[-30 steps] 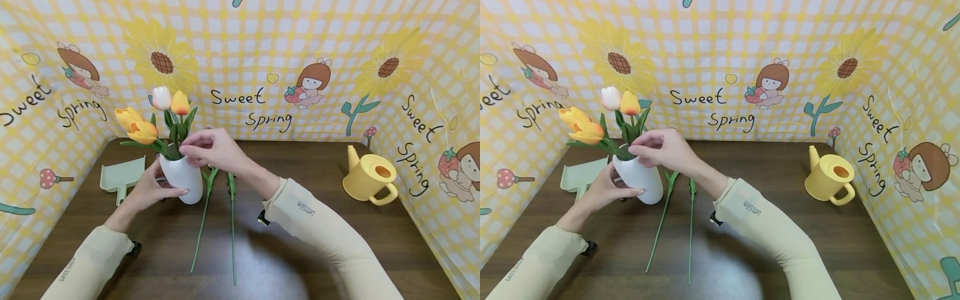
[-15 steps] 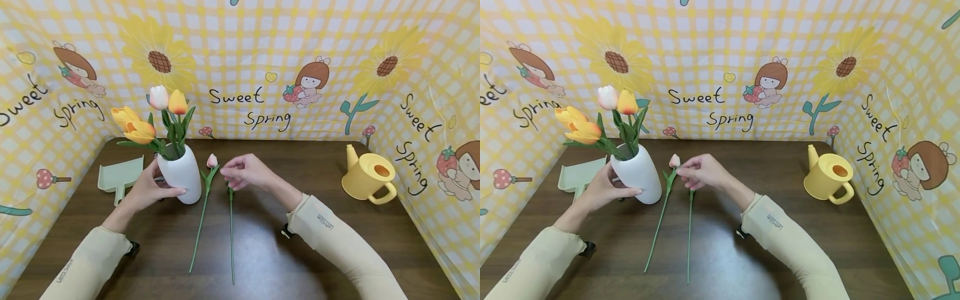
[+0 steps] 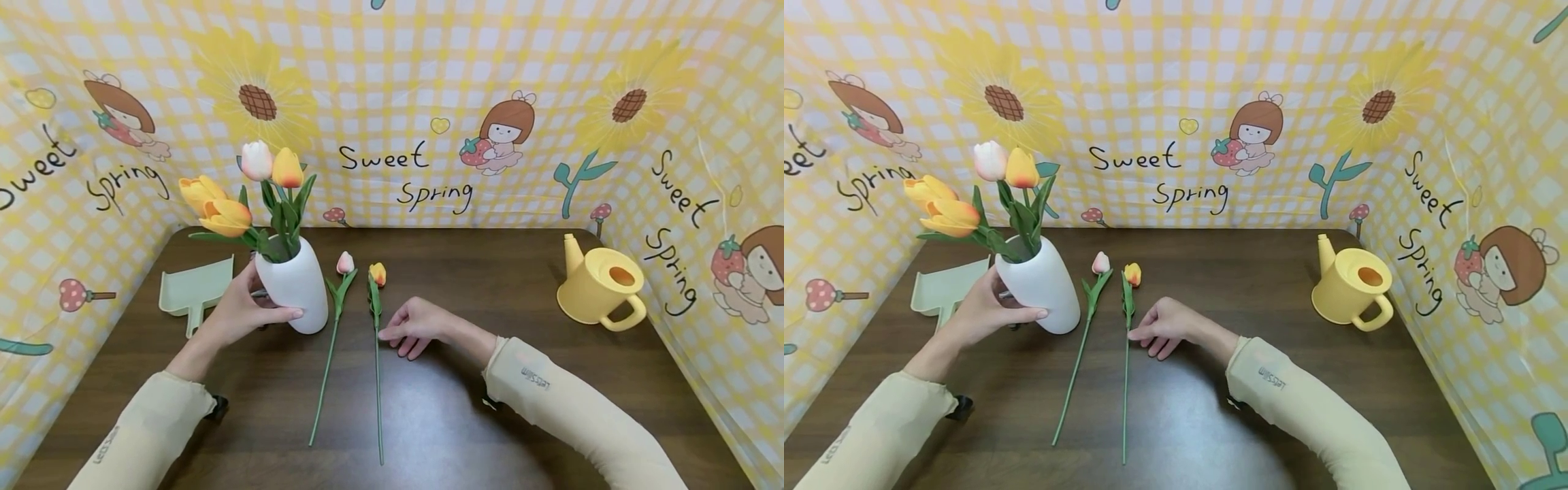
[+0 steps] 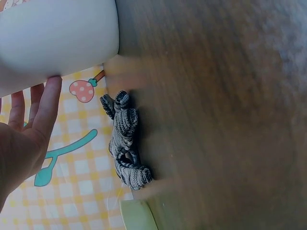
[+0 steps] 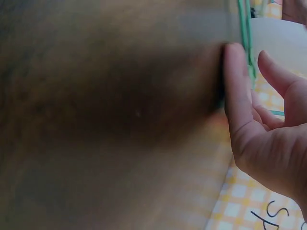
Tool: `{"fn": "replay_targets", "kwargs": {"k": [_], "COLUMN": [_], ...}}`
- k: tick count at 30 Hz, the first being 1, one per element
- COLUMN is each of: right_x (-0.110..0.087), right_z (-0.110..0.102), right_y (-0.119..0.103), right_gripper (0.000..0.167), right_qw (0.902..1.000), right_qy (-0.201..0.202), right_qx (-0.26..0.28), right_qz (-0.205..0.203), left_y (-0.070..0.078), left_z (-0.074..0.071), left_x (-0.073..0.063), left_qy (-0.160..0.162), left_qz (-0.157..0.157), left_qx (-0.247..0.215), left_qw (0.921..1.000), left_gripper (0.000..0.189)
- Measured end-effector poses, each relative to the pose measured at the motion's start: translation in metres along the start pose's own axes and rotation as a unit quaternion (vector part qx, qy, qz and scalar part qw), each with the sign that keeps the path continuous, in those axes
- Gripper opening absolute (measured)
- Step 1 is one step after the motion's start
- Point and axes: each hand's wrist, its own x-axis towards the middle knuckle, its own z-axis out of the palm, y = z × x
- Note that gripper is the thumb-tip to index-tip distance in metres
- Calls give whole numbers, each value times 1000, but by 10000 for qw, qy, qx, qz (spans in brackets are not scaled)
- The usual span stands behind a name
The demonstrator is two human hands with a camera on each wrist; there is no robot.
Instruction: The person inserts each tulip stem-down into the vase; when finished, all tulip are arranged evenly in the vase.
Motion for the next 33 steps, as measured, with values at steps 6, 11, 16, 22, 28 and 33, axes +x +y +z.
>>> {"fn": "replay_targets", "kwargs": {"k": [6,11,16,22,28,33], "right_x": [8,14,19,21,22,22], "right_z": [-2,-4,5,19,22,21], "right_y": [2,7,8,5,4,5], "right_gripper": [28,31,32,28,24,24], "right_qw": [9997,9994,9992,9991,9991,9989], "right_qy": [39,-30,-128,-239,-195,-202], "right_qx": [-33,78,256,302,323,368], "right_qz": [223,327,296,182,207,210], "left_y": [2,3,3,3,3,1], "left_z": [2,3,1,-1,-1,0], "left_x": [0,1,-2,-2,-2,0], "left_qy": [9,13,-12,-15,-16,17], "left_qz": [87,29,-13,-82,-86,-154], "left_qx": [-45,-81,-55,-90,-67,-72], "left_qw": [10000,10000,10000,9999,9999,9999], "left_gripper": [93,93,94,94,93,92]}}
